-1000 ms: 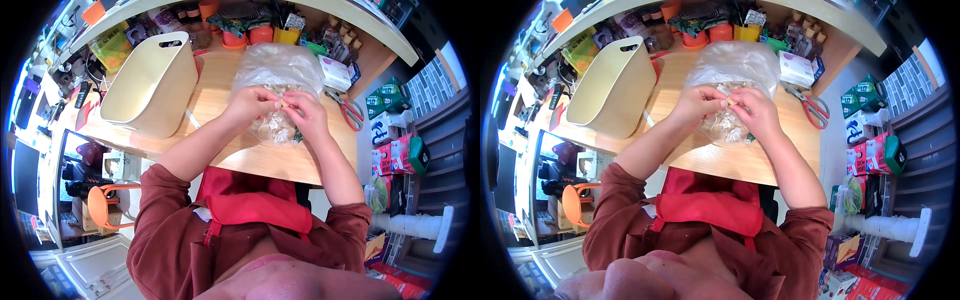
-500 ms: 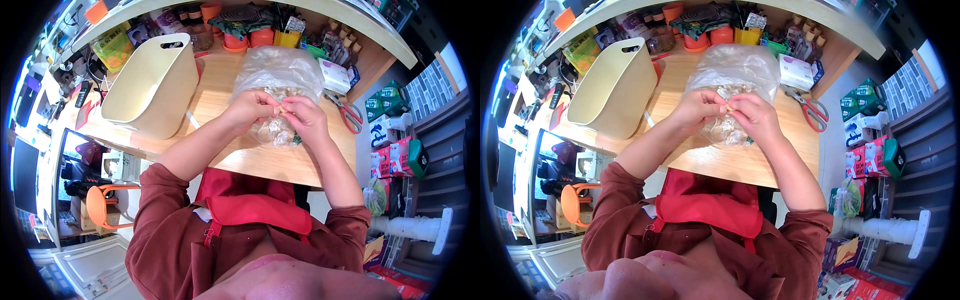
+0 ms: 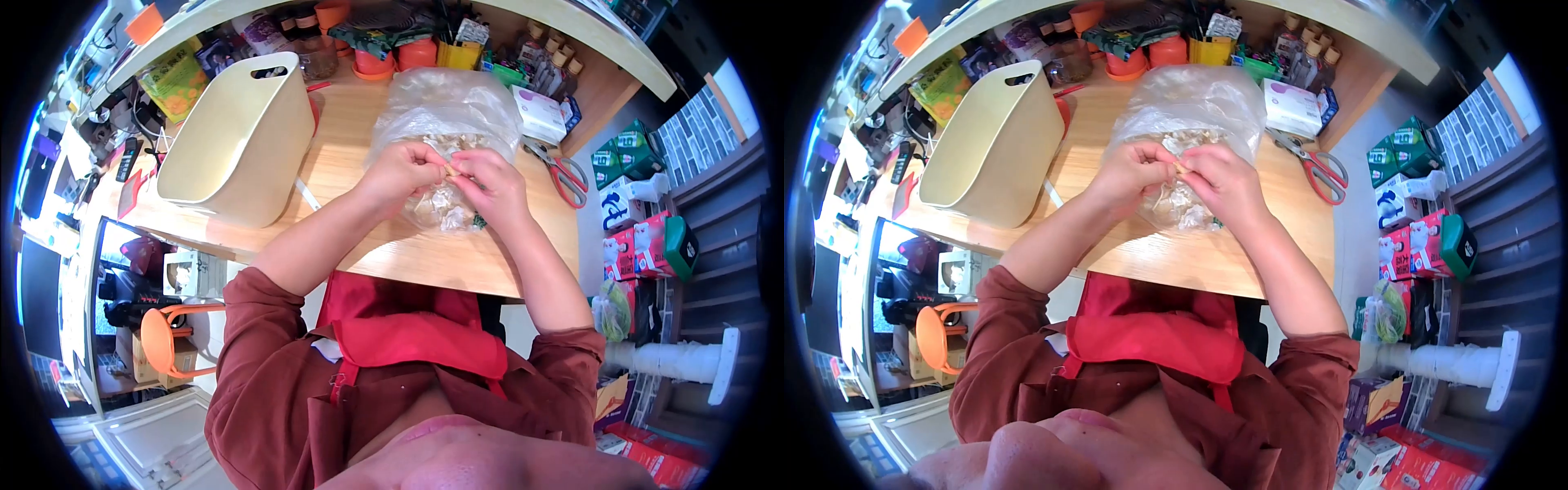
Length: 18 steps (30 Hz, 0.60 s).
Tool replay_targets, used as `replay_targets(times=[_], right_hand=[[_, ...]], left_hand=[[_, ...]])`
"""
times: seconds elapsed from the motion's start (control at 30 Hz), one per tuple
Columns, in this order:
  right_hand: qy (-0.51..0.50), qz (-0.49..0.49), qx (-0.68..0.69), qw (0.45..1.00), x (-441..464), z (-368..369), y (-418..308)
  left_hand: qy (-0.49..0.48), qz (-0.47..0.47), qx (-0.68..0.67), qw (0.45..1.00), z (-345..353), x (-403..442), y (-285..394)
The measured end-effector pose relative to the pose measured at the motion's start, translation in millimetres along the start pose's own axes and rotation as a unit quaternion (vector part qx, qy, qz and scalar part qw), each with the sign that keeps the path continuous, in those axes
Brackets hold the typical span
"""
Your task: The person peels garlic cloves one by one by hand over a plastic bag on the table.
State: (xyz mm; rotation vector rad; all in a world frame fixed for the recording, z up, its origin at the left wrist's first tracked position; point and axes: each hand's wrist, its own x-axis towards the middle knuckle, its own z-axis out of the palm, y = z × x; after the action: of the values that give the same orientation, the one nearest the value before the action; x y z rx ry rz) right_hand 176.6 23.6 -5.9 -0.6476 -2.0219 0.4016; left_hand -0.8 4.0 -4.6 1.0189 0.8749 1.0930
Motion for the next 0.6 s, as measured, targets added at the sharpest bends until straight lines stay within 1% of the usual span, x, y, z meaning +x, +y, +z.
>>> replay_targets(times=[0.07, 0.1, 0.17, 0.27, 0.37, 0.47, 0.5, 0.6], right_hand=[[0.004, 0.067, 0.059, 0.996, 0.1, 1.8, -0.3], [-0.011, 0.121, 0.116, 0.986, -1.4, 2.6, 3.0], [-0.037, 0.222, 0.229, 0.947, -4.6, 5.1, 11.8], [-0.031, 0.281, 0.396, 0.874, 2.2, 2.3, 6.5], [-0.038, 0.288, 0.385, 0.876, 2.7, 2.2, 6.6], [-0.036, 0.281, 0.361, 0.889, 1.7, 4.2, 8.7], [-0.034, 0.277, 0.352, 0.893, 1.1, 5.0, 9.3], [0.018, 0.301, 0.311, 0.901, 2.8, 4.8, 8.5]], left_hand=[[0.001, 0.013, -0.008, 1.000, 1.9, -1.0, 2.6], [-0.002, 0.019, -0.008, 1.000, 2.9, -1.6, 3.3], [-0.009, 0.031, -0.008, 0.999, 3.2, -1.9, 4.7], [-0.016, 0.041, 0.035, 0.998, 2.0, -0.9, 3.9], [-0.040, 0.039, 0.055, 0.997, 1.4, -0.6, -0.2], [-0.026, 0.033, 0.077, 0.996, 4.0, -2.4, 0.2], [-0.026, 0.054, 0.110, 0.992, 5.0, -3.4, -0.3], [-0.033, 0.123, 0.215, 0.968, 7.1, -4.7, -3.2]])
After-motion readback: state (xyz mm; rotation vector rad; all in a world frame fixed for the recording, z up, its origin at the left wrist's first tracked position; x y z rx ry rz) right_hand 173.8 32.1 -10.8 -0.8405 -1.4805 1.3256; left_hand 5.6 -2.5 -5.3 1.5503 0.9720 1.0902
